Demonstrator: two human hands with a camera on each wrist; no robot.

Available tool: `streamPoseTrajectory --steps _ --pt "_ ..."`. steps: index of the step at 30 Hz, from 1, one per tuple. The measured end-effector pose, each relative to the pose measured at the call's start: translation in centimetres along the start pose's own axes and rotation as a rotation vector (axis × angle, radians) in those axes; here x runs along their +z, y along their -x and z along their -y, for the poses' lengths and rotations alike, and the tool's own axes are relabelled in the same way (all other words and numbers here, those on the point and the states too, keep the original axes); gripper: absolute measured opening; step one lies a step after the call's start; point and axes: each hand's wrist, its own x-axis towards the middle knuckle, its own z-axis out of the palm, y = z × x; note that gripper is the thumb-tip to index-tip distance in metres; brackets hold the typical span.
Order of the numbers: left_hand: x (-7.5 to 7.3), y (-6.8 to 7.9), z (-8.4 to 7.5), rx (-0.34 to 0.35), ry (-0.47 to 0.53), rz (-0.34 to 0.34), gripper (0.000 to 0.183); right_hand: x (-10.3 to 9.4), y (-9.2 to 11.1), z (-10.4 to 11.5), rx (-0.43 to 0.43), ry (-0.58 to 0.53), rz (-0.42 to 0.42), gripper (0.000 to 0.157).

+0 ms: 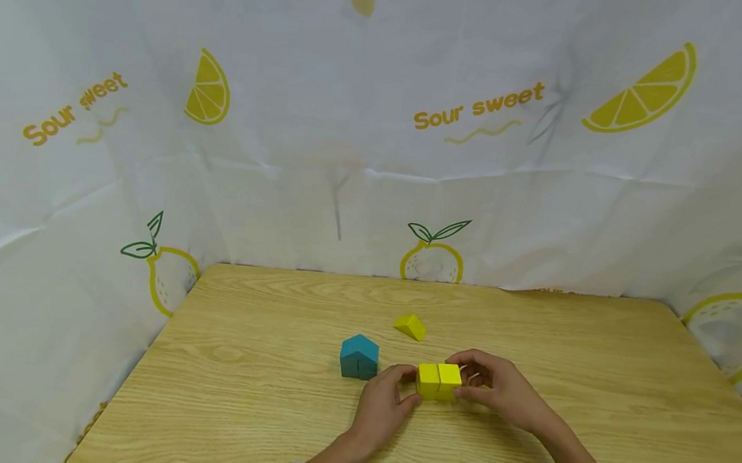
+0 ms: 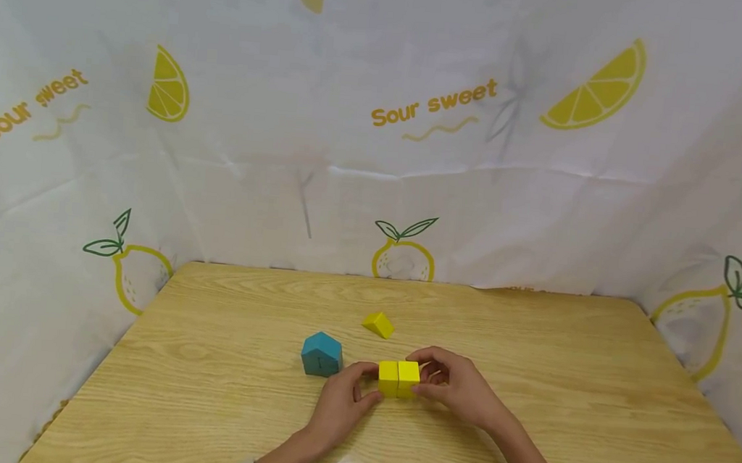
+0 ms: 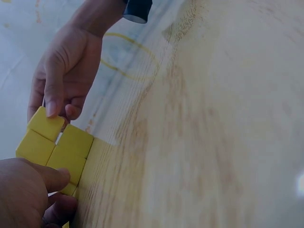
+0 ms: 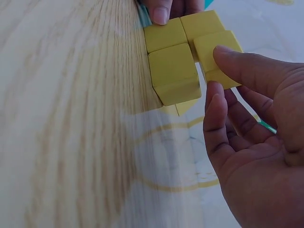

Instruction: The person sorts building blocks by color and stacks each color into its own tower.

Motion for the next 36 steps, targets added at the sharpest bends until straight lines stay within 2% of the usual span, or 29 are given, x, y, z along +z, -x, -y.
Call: streamPoseTrajectory --steps 36 --pt "0.03 0.03 -0.01 0.013 0.005 -0.006 0.037 0.22 -0.07 -0.23 -0.004 -0.008 0.003 0.038"
